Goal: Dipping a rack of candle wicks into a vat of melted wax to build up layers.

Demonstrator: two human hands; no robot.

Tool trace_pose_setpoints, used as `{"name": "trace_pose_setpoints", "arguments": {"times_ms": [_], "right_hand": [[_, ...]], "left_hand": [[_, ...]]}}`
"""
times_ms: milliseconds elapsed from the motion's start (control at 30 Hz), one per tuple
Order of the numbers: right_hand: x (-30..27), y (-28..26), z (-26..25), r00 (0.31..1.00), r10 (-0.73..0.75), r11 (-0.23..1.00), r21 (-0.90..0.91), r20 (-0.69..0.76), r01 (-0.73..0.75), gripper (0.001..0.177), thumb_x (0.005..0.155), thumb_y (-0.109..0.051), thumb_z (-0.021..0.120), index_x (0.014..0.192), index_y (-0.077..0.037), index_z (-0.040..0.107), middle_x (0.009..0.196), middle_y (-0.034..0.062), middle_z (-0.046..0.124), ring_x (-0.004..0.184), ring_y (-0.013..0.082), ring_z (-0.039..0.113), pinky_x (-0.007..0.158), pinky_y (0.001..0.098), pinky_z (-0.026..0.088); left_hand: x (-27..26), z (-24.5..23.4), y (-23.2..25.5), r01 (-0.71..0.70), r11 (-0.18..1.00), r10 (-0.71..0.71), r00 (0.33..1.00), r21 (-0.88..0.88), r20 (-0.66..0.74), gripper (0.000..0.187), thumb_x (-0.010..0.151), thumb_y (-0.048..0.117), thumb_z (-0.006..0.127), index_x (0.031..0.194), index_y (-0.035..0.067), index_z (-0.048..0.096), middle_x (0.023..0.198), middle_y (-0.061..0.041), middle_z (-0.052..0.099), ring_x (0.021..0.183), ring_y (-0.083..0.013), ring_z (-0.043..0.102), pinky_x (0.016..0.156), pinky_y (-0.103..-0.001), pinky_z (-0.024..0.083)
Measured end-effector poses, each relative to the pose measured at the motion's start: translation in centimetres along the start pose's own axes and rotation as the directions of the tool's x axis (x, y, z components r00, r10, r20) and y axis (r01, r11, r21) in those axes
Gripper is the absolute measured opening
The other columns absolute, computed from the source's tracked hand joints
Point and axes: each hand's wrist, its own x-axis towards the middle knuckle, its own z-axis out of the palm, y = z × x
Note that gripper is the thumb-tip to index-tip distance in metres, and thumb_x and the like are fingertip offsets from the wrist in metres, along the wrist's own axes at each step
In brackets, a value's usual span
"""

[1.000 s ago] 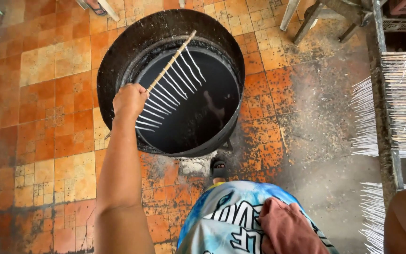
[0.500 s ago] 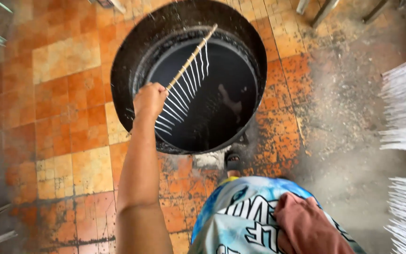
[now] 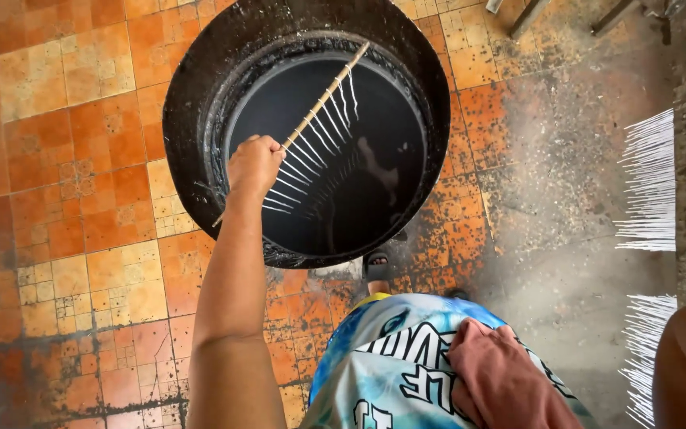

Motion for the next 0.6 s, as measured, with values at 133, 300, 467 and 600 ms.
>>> {"name": "trace_pose_setpoints", "arguments": {"times_ms": [133,300,467,600], "right_hand": [[2.3,0.0,-0.4,0.976,-0.026,0.996,0.073,-0.215,0.043,0.036,0.085,-0.012,0.069,0.119,-0.016,0.060,0.123,0.0104,0.051,0.119,0.0366,0.047,0.103,0.0563,0.037],[5.7,-1.2,-0.6,0.911,-0.036,0.985,0.139,-0.410,0.101,0.043,0.083,-0.014,0.075,0.124,-0.015,0.063,0.130,0.0127,0.051,0.126,0.0391,0.046,0.108,0.0567,0.036],[21.4,5.4,-6.7,0.800,-0.043,0.965,0.181,-0.599,0.188,0.050,0.082,-0.016,0.081,0.129,-0.013,0.066,0.137,0.0150,0.052,0.132,0.0416,0.045,0.112,0.0571,0.036],[28.6,6.1,-3.6,0.761,-0.018,0.967,0.184,-0.648,0.179,0.051,0.080,-0.020,0.085,0.129,-0.016,0.070,0.140,0.0130,0.055,0.138,0.0402,0.045,0.115,0.0563,0.033]], "left_hand": [[2.8,2.5,-1.4,0.030,1.000,-0.030,0.999,0.001,0.045,0.017,0.097,0.039,0.068,0.106,0.028,0.077,0.105,-0.001,0.072,0.104,-0.0306,0.073,0.090,-0.049,0.059],[9.2,9.5,-5.7,0.138,0.990,-0.139,0.989,0.017,0.058,0.016,0.097,0.038,0.067,0.106,0.029,0.076,0.102,0.000,0.071,0.101,-0.0279,0.073,0.088,-0.047,0.059],[12.6,14.3,-8.1,0.298,0.951,-0.291,0.953,-0.080,0.087,0.019,0.097,0.036,0.068,0.111,0.026,0.076,0.105,-0.002,0.073,0.108,-0.0304,0.073,0.091,-0.047,0.059],[12.4,16.0,-8.3,0.330,0.937,-0.316,0.941,-0.114,0.123,0.020,0.097,0.038,0.068,0.111,0.027,0.077,0.104,0.000,0.076,0.108,-0.0272,0.073,0.088,-0.047,0.061]]}}
